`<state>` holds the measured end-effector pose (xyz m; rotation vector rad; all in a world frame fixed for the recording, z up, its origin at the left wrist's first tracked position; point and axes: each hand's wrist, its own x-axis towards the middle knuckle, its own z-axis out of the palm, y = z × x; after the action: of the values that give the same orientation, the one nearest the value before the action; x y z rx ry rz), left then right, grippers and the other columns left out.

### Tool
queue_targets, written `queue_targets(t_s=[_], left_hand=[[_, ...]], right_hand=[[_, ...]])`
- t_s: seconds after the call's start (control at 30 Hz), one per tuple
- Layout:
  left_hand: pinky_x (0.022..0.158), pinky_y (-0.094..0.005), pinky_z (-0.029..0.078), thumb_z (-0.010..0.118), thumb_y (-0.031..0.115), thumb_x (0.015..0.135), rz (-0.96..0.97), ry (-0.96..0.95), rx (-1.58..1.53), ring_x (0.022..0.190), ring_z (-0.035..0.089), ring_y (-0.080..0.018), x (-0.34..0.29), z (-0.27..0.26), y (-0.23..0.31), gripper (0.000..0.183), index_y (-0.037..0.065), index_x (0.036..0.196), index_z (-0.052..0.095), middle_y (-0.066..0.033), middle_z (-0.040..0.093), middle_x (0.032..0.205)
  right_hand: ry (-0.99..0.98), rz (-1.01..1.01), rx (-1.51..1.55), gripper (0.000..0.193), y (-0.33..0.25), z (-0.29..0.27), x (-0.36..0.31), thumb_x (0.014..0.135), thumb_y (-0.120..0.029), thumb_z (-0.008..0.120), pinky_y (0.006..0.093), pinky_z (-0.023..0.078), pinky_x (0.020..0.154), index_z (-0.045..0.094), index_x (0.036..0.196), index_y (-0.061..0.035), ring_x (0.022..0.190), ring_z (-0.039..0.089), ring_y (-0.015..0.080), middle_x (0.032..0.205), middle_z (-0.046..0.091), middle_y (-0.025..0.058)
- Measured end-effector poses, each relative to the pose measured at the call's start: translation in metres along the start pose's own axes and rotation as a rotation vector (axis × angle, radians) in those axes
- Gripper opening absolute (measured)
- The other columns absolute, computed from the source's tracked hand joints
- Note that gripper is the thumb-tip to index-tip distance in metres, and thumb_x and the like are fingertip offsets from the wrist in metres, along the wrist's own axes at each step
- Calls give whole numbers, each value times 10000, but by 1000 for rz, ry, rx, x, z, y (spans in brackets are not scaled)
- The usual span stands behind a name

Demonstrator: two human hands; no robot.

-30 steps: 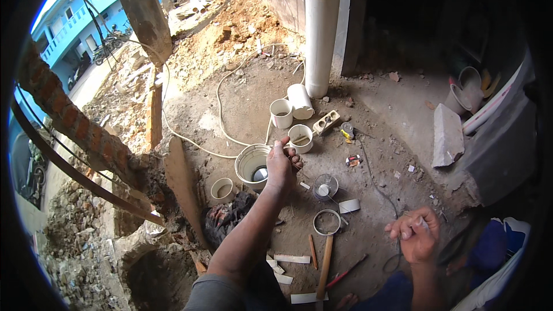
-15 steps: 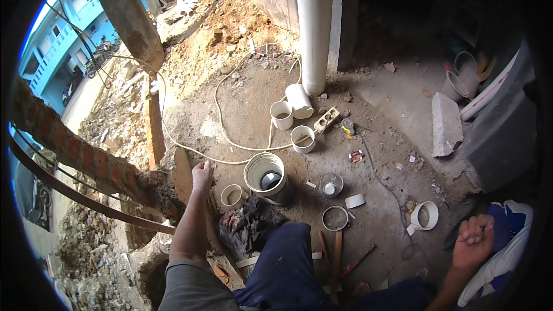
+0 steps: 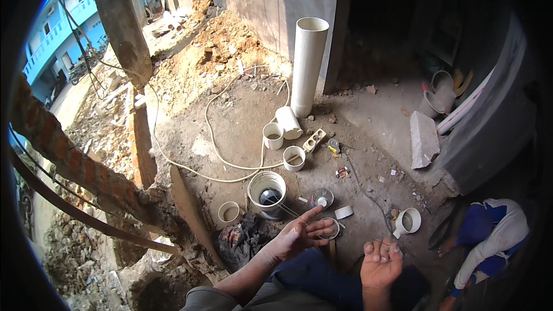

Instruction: The person sits on the floor and assembles white PVC pipes and fittings. They use pliers to adjust a rubber gasket inside a pipe and repeatedly align and press pipe sections together.

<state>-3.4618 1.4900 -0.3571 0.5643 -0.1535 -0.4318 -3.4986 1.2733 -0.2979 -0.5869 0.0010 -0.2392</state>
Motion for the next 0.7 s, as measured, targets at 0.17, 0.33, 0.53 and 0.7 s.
queue_targets(t_s=[0.17, 0.33, 0.53, 0.7], left_hand=[[803, -381, 515, 453, 366, 1021, 155, 538, -113, 842, 630, -223, 35, -17, 29, 339, 100, 1219, 523, -49, 610, 841], [716, -350, 485, 468, 292, 997, 305, 624, -179, 773, 584, -198, 39, -41, 63, 267, 100, 1175, 521, -30, 566, 789], [675, -338, 466, 403, 241, 1007, 489, 581, -190, 735, 550, -180, 30, -54, 84, 311, 61, 1247, 487, -36, 536, 787], [655, -323, 453, 395, 228, 1015, 603, 545, -237, 738, 548, -174, 19, -49, 99, 393, 52, 1365, 428, -26, 533, 783]], right_hand=[[94, 85, -451, 95, 31, -31, -40, 892, -95, 582, 436, 486, 791, 599, 817, -40, 586, 526, 175, 590, 436, -5], [258, 146, -588, 116, 42, -50, -49, 879, -93, 575, 412, 499, 716, 559, 772, -49, 552, 479, 148, 596, 420, -8], [196, 195, -570, 104, 46, -55, -44, 882, -86, 559, 420, 529, 716, 550, 785, -50, 602, 524, 174, 641, 461, 23], [307, 317, -500, 82, 47, -53, -47, 890, -95, 569, 478, 563, 764, 568, 827, -42, 727, 628, 255, 751, 584, 90]])
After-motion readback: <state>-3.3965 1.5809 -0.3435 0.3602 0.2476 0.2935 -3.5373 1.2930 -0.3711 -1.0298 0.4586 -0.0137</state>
